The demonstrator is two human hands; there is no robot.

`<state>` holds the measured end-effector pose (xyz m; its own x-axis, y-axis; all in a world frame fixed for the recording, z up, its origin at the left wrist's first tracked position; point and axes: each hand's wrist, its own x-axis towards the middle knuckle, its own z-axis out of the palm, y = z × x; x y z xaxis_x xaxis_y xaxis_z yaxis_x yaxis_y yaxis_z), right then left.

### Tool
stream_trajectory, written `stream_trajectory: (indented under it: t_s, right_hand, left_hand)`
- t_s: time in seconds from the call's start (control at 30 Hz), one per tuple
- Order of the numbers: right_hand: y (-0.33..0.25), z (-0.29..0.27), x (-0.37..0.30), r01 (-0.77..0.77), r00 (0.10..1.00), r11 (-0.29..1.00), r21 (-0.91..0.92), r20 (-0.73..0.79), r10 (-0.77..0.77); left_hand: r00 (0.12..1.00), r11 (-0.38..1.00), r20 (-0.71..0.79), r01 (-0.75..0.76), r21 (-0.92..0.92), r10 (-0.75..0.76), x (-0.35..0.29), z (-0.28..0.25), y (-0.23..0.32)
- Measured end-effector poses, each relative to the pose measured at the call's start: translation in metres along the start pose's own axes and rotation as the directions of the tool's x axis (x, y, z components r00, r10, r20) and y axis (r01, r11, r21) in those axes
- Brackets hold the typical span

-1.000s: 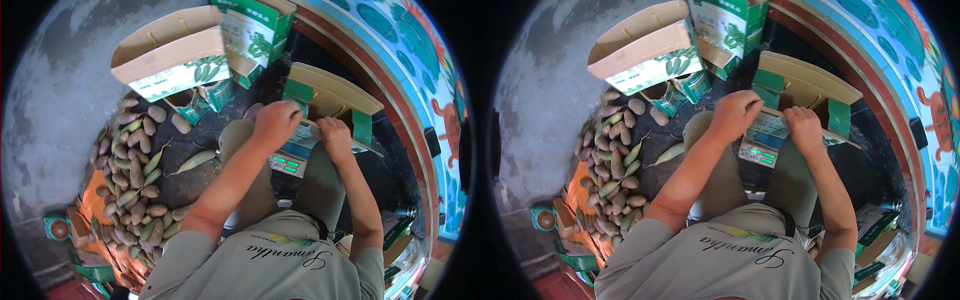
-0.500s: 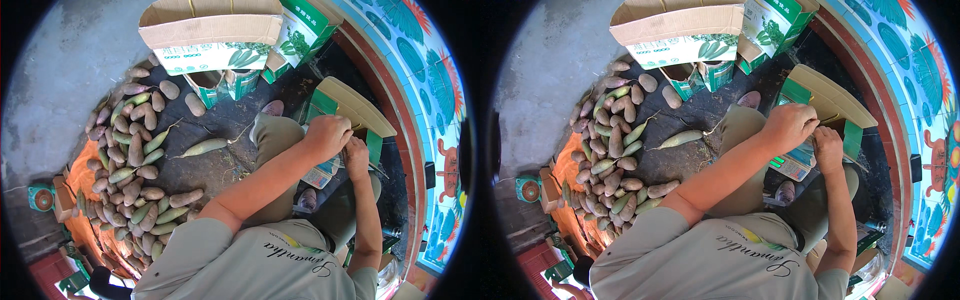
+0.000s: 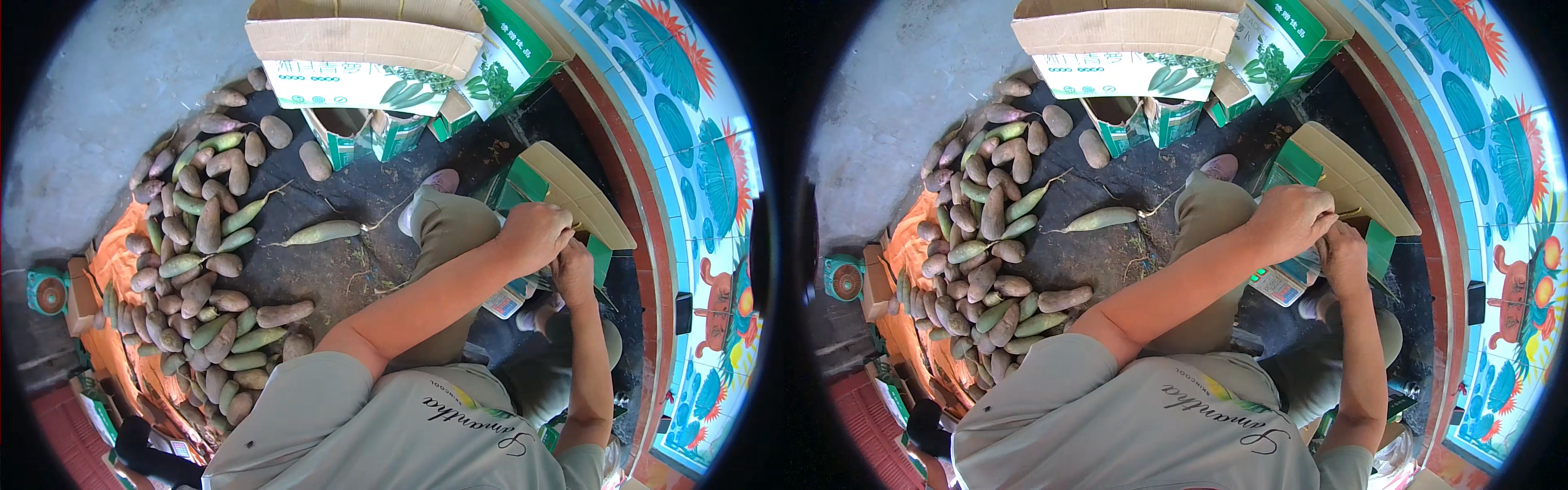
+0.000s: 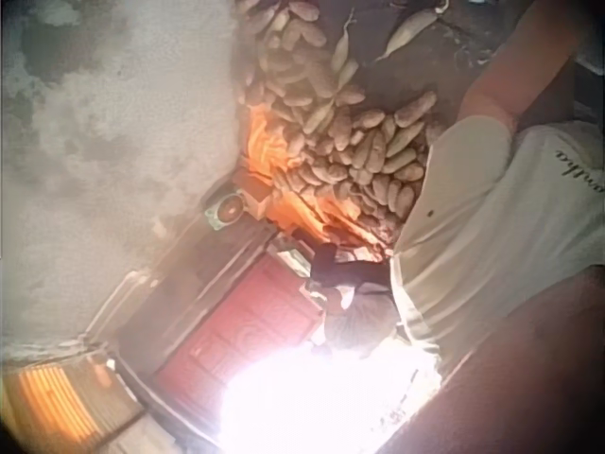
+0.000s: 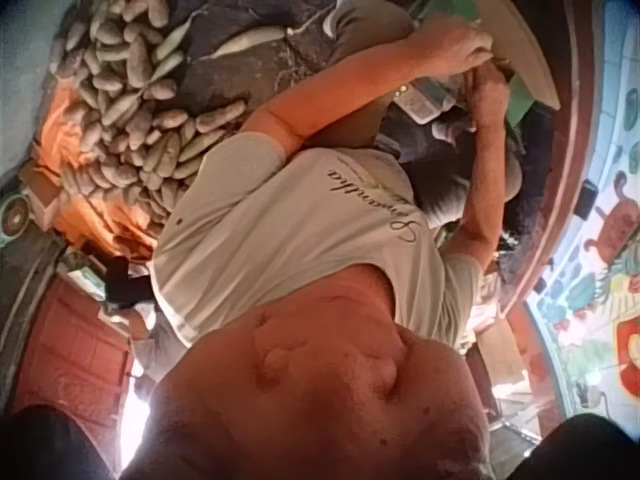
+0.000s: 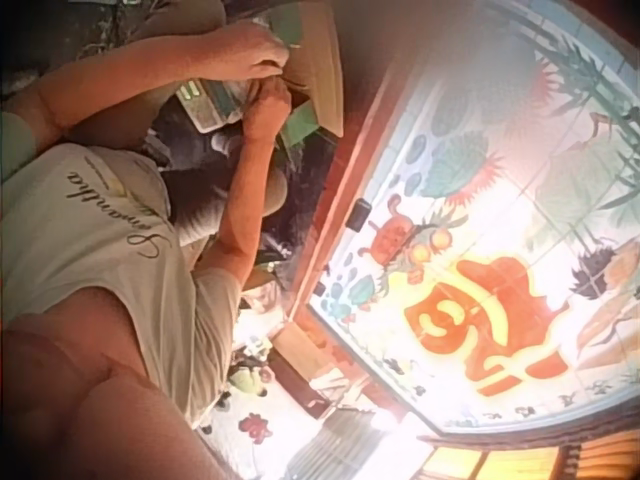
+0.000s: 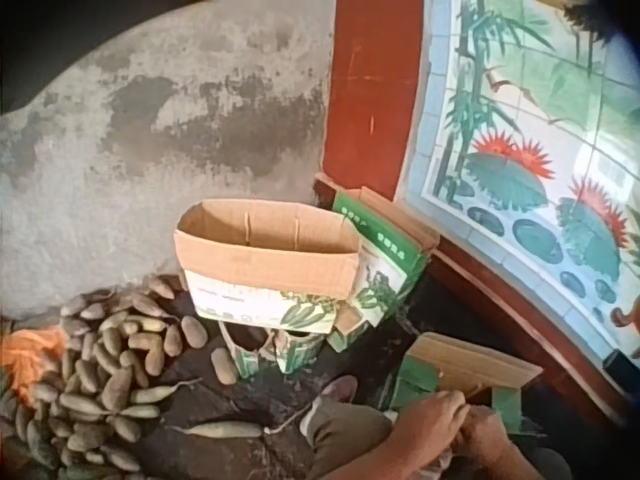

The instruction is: Weigh vegetable tubers on a digital scale and pack them into corrugated cardboard boxes.

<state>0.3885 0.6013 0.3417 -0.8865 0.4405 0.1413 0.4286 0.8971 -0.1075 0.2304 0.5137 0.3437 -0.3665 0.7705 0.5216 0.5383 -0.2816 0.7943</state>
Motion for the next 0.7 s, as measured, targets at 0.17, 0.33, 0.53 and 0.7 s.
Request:
stream_trajectory:
  t_s: [0.17, 0.33, 0.53, 0.7]
  right_hand:
    - [0.006, -0.006, -0.005, 0.013, 0.997, 0.999, 0.029, 0.073, -0.015]
    - [0.019, -0.025, -0.010, -0.069, 0.976, 0.991, 0.111, 0.214, 0.044]
    - [0.041, -0.033, -0.013, -0.043, 0.953, 0.988, 0.146, 0.304, -0.003]
    - [0.051, -0.025, -0.015, 0.033, 0.953, 0.987, 0.158, 0.293, -0.078]
  left_hand:
    - [1.000, 1.000, -0.003, -0.017, 0.020, 0.017, 0.000, 0.012, 0.000]
    - [0.994, 0.993, 0.086, 0.054, 0.110, -0.064, 0.004, 0.018, 0.002]
    - [0.989, 0.976, 0.132, 0.044, 0.212, -0.073, 0.007, 0.030, 0.002]
    - [0.987, 0.965, 0.154, 0.007, 0.263, -0.049, 0.009, 0.038, 0.004]
